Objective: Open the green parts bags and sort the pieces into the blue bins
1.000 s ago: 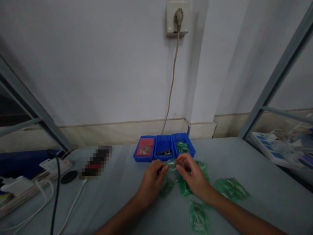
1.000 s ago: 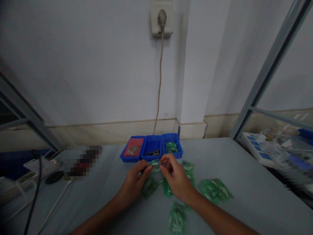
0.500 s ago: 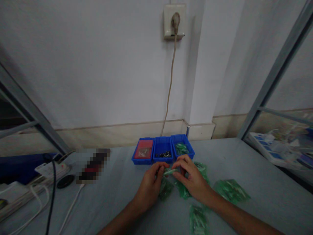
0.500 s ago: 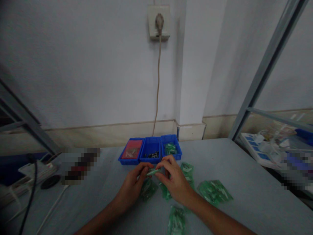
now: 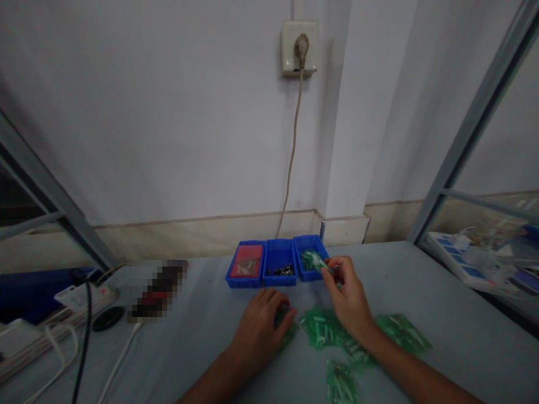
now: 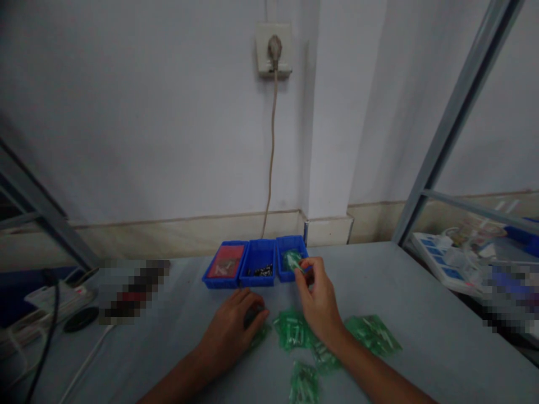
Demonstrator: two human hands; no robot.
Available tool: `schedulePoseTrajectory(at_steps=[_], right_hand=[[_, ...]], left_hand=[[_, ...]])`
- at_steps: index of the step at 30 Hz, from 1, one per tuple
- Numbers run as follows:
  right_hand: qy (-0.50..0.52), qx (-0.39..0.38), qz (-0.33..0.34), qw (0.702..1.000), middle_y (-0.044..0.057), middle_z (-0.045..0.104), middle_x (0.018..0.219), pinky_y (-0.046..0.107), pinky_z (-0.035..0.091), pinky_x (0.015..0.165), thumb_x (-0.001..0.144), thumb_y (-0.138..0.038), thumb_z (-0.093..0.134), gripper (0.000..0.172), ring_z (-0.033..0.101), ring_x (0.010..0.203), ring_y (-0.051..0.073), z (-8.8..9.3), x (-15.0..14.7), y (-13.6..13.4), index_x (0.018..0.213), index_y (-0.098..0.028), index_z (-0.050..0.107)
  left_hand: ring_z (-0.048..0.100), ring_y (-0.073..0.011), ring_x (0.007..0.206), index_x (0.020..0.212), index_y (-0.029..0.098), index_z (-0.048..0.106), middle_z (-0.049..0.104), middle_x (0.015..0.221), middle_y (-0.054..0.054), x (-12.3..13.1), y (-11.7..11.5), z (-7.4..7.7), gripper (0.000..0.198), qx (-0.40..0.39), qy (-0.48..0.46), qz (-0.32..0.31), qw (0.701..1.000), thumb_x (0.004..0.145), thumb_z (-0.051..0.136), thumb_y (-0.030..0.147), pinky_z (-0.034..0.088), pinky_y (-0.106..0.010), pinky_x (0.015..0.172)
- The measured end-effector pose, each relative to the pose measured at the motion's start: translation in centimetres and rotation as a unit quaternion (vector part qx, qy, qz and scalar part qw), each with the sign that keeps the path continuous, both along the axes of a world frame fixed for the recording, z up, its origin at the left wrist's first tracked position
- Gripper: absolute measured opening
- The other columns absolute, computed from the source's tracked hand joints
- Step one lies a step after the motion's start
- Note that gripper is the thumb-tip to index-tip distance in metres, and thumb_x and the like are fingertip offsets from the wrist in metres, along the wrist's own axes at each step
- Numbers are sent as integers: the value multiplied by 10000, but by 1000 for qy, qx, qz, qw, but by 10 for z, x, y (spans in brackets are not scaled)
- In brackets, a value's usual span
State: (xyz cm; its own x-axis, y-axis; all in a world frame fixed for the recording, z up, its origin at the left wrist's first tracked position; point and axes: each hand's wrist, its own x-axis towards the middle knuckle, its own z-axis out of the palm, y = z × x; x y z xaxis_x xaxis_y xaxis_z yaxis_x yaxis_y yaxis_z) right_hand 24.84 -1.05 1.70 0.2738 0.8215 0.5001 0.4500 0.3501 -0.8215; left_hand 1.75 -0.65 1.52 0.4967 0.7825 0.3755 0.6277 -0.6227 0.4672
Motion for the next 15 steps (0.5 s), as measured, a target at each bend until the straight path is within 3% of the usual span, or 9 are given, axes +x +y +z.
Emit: schedulePoseTrajectory(at_steps=[5,12,15], right_hand=[[-73,14,-20,997,35,662,890,323,487,688,1055,-402,537,175,653,775,223,-1,7,8,1111,-238,562],[-168,58,5,984,79,723,1050,400,536,885,1068,-318,512,167,698,963,271,-7,9,18,1139,-244,643],[-180,75,2,981,82,713,1024,410,534,887,1064,-278,509,162,686,978,278,-7,11,19,1091,-246,665]], left_hand=[[657,-284,990,1000,212,679,695,1029,-81,0,-1,-3,120,13,25,0,1000,979,686,330,516,-419,883],[659,-305,1014,1062,209,685,700,1087,-94,0,-3,-3,227,17,45,1,999,931,744,383,507,-437,889],[660,-304,1020,1065,212,683,703,1093,-91,-1,-2,-3,225,16,52,4,999,937,737,389,501,-437,899]])
